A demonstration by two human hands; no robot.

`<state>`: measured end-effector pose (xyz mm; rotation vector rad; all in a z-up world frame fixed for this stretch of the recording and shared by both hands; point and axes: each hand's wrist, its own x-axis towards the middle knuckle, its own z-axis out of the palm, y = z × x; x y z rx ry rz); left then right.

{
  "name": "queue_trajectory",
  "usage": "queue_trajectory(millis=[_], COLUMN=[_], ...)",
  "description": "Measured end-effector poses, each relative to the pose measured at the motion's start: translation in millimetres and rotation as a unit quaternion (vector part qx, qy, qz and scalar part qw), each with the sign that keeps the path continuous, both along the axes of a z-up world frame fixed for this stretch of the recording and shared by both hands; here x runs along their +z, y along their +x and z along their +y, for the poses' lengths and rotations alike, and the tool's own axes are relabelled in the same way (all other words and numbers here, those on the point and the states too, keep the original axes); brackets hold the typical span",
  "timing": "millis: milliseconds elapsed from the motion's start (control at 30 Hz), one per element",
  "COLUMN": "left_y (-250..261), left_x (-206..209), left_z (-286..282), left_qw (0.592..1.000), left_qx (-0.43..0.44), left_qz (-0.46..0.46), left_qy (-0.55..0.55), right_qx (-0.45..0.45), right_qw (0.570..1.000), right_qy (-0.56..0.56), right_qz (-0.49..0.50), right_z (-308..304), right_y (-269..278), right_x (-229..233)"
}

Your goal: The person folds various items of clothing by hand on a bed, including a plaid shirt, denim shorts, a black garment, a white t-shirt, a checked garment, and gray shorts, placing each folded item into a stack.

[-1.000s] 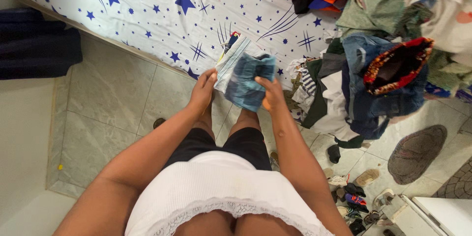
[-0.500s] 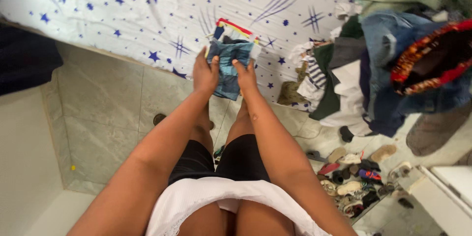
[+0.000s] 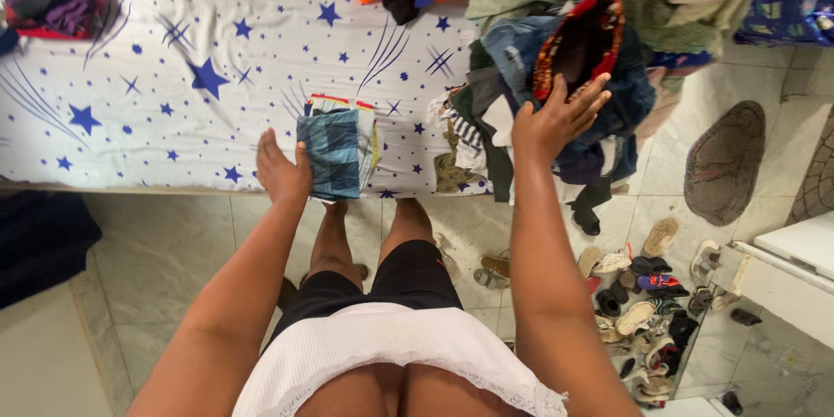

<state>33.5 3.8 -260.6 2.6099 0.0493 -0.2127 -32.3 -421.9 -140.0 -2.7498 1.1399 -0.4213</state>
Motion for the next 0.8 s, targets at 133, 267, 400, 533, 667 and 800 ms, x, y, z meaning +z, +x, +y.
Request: queue_trajectory(millis=[133, 267, 400, 533, 667, 800], left_y=[1.3, -1.2, 1.3, 55.7, 109.9, 142.0], left_x=[52.5, 99.4, 99.7, 58.1, 43.3, 23.6], left_z=[-30.2, -103.1, -186.3, -211.3, -192.6, -162.0], left_qw=[0.996, 0.95, 0.736, 0.702, 0.734, 0.665], left_qx=[-0.037, -0.111, 0.113, 0.248, 0.274, 0.339], left_qz=[-0.074, 0.075, 0.387, 0.281, 0.258, 0.236], left_qy=[-0.034, -0.282, -0.544, -0.606, -0.565, -0.622], right_qx=[0.032, 0.123, 0.354, 0.275, 0.085, -0.061], right_qw=[0.975, 0.955, 0.895, 0.864, 0.993, 0.997], right_qy=[0.193, 0.19, 0.265, 0.392, 0.035, 0.044], right_qz=[-0.103, -0.191, -0.062, -0.155, -0.073, 0.014], right_z=[-35.4, 12.8, 99.3, 61.9, -94.5, -197.5], right_y=[-8.7, -7.6, -4.9, -10.0, -20.8, -43.6], right_x=[11.6, 34.8, 50.3, 32.8, -16.1, -32.9])
